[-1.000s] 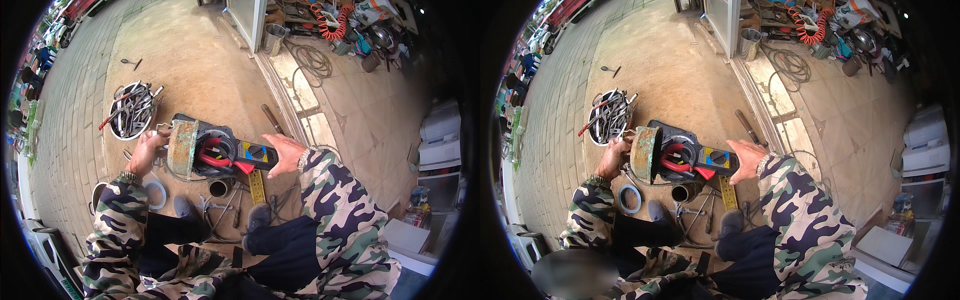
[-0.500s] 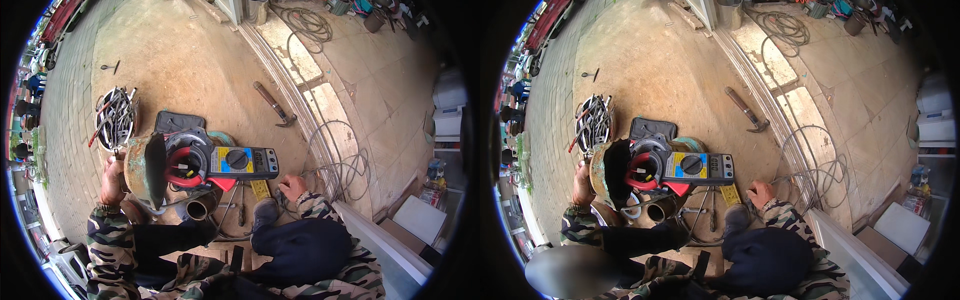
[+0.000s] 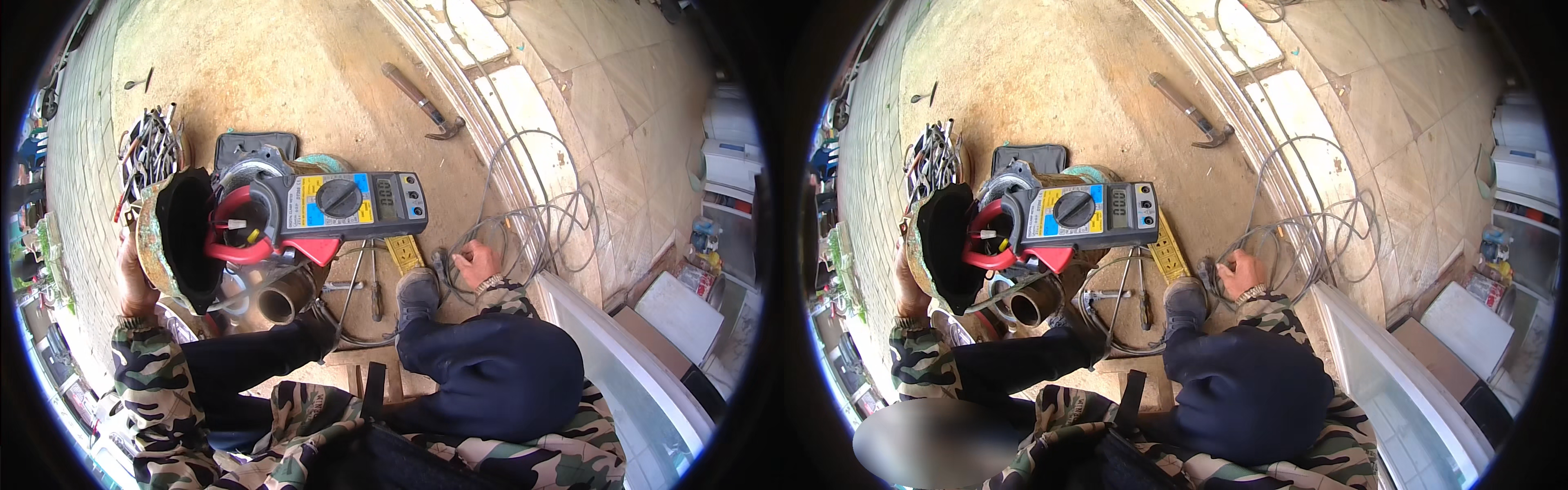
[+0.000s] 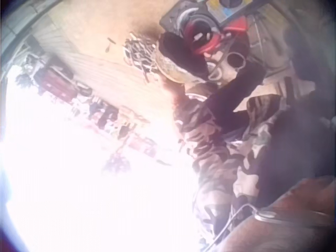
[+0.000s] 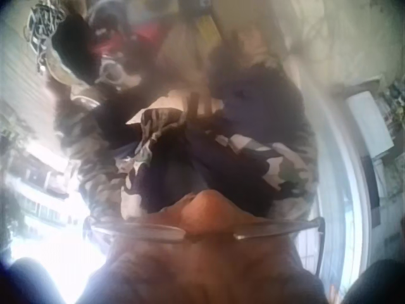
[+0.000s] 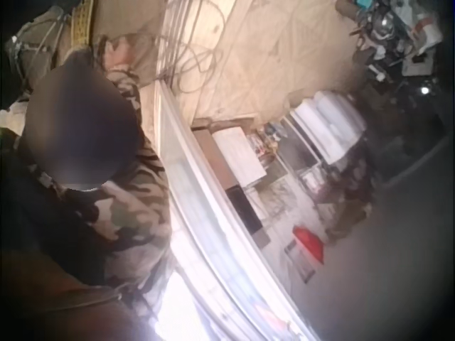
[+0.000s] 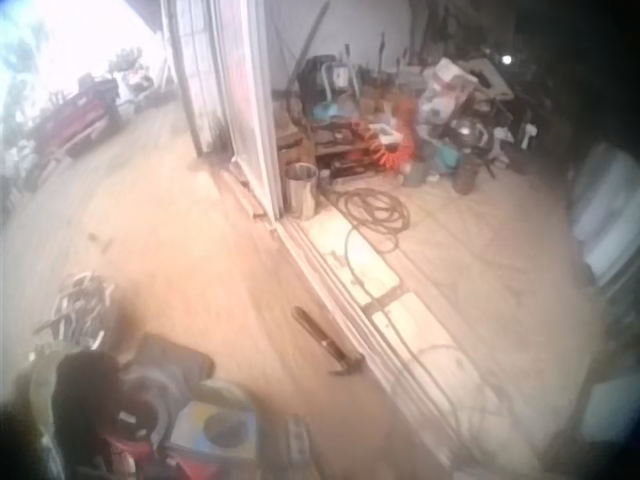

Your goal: The person sits on the ground and uses a clamp multimeter to test a cylindrical electrical component. They repeatedly clamp the meter onto the component, observe the display, and adjust the component's position.

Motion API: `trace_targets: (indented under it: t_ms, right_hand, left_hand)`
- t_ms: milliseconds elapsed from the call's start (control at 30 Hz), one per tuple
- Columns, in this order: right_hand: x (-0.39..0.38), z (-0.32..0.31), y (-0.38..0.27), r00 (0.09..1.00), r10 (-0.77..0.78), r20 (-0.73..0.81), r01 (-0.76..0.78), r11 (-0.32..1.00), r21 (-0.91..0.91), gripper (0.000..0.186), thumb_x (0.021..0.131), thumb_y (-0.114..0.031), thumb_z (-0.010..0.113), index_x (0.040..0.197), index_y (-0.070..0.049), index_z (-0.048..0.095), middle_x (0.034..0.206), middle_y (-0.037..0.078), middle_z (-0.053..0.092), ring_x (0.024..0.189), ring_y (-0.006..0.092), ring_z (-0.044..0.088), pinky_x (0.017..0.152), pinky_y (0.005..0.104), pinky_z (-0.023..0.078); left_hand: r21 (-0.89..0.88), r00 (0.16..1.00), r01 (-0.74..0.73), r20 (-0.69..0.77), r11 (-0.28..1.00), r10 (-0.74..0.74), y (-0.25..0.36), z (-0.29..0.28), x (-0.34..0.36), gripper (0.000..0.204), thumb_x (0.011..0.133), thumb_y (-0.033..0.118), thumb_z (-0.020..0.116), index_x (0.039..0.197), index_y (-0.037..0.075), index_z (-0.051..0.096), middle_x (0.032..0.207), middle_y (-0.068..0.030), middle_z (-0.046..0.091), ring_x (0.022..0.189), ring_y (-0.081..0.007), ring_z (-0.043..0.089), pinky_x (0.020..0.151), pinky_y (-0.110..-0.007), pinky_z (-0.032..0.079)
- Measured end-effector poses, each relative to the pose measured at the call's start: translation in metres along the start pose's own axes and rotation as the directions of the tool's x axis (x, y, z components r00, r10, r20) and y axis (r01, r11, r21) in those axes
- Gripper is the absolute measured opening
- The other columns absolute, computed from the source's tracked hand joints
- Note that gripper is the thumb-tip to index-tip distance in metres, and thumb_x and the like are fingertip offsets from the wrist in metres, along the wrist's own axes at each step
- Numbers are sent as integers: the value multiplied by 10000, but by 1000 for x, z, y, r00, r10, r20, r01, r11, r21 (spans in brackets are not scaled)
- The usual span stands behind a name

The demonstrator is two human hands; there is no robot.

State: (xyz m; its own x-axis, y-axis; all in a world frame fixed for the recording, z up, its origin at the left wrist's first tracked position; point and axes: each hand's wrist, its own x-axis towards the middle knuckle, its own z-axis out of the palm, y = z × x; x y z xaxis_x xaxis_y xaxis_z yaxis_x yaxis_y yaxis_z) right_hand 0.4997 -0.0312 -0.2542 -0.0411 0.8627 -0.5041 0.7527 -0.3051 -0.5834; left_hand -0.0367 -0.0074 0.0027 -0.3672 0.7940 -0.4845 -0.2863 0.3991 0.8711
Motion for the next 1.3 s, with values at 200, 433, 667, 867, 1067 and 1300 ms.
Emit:
trace_targets:
  t_ms: [200,433,667,867,1067,1300]
  right_hand:
    - [-32,49,-7,999,24,29,-16,971,-238,505,799,-417,792,975,23,619,920,287,682,877,490,651,740,550,525]
    - [-31,57,-1,995,-94,36,100,960,-261,500,848,-438,734,990,23,601,926,290,671,888,486,651,752,555,524]
    - [-26,53,-19,1000,13,14,-6,917,-399,397,915,-379,650,939,15,603,896,251,689,816,412,699,688,502,567]
    - [-22,64,-16,990,-136,37,138,891,-433,353,892,-314,656,957,24,583,908,258,680,814,425,689,704,517,561]
    - [-25,36,-20,983,-181,38,185,945,-269,309,859,-283,686,912,10,602,894,258,683,821,449,674,709,528,543]
    - [-22,60,-31,981,-143,128,153,986,-68,353,859,-315,701,816,22,606,798,301,657,814,500,644,732,560,512]
  left_hand:
    - [5,993,-36,112,999,35,-14,-36,21,395,1007,264,542,1334,43,552,1179,-54,672,1021,-157,674,880,-313,555]
    - [66,995,-38,93,997,32,-4,-9,6,450,994,291,546,1355,23,532,1175,-83,685,962,-165,707,775,-287,594]
    - [62,989,-50,143,997,40,-5,-11,16,457,1003,306,553,1356,16,537,1210,-98,675,1022,-186,695,855,-317,583]
    - [110,996,-84,3,990,85,1,-5,-5,387,988,259,547,1298,29,573,1091,-67,696,875,-145,706,689,-271,587]
    - [150,994,-105,8,983,105,-5,15,9,357,935,235,539,1221,33,611,899,-29,693,601,-83,641,415,-203,462]
    - [160,999,-51,8,986,50,-5,15,17,255,925,209,537,1114,53,607,837,-8,625,591,-86,533,479,-231,384]
